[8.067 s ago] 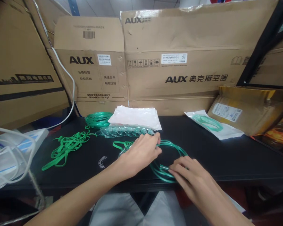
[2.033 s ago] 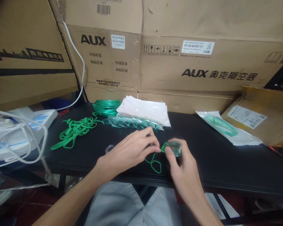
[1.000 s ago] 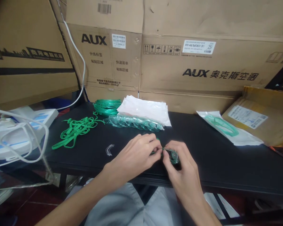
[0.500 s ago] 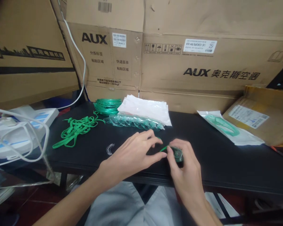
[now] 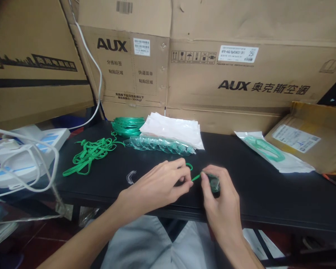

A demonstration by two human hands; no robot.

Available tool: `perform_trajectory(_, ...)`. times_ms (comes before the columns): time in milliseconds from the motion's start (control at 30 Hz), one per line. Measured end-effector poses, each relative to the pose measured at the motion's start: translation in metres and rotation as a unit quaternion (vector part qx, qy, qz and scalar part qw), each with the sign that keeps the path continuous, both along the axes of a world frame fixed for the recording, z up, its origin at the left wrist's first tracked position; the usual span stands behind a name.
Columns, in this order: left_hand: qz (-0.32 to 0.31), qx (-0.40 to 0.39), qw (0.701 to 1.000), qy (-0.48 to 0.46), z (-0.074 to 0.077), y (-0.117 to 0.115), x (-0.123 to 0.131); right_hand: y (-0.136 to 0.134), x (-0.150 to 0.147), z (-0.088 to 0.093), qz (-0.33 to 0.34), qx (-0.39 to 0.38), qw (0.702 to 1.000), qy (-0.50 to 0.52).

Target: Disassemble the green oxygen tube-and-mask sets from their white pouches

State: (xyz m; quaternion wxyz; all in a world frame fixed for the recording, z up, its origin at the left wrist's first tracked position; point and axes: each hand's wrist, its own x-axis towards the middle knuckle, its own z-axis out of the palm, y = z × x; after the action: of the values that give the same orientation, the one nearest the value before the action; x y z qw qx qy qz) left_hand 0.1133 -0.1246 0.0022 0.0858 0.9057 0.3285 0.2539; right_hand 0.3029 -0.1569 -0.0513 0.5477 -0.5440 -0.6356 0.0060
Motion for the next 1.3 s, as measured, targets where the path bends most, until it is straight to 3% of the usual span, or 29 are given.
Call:
perform_trajectory(100,-0.011,-0.045,0.999,-0.016,0.004,0.002,-0.006,0.003,0.005,0.001,-0.058,-0.024,0.997,0.054)
perform_trajectory(200,-0.014,-0.073,0.996,-0.045,0.007,0.006,-0.011,0.003,0.007,0.000,-0.058,-0.015,0.996,0.073)
perform_trajectory(367,0.082,-0.004,0.995,-0.054,0.007,0.017,-0.025,0.002,0.004,-0.002,-0.025,-0.021,0.998,0.050)
perform_trajectory(467,0.122,-0.020,0.992,-0.024,0.011,0.019,-0.040,0.000,0.004,-0.001,0.000,-0.032,0.999,0.024)
perform_trajectory(600,0.106,-0.094,0.989,0.033,0.016,0.016,-0.053,-0.002,0.002,0.002,0.077,-0.026,0.996,-0.032)
perform_trajectory(767,0.088,-0.104,0.987,0.080,0.004,0.015,-0.042,-0.001,0.002,0.000,0.092,-0.018,0.995,-0.040)
perform_trajectory(933,0.076,-0.108,0.989,0.067,-0.002,0.017,-0.033,-0.002,0.004,-0.001,0.093,-0.020,0.994,-0.045)
perform_trajectory(1133,0.088,-0.109,0.989,0.040,0.005,0.011,-0.032,-0.002,0.005,-0.001,0.089,-0.027,0.995,-0.043)
perform_trajectory(1300,0.098,-0.042,0.994,-0.025,0.015,0.016,-0.038,0.000,0.006,-0.005,0.089,-0.027,0.995,-0.037)
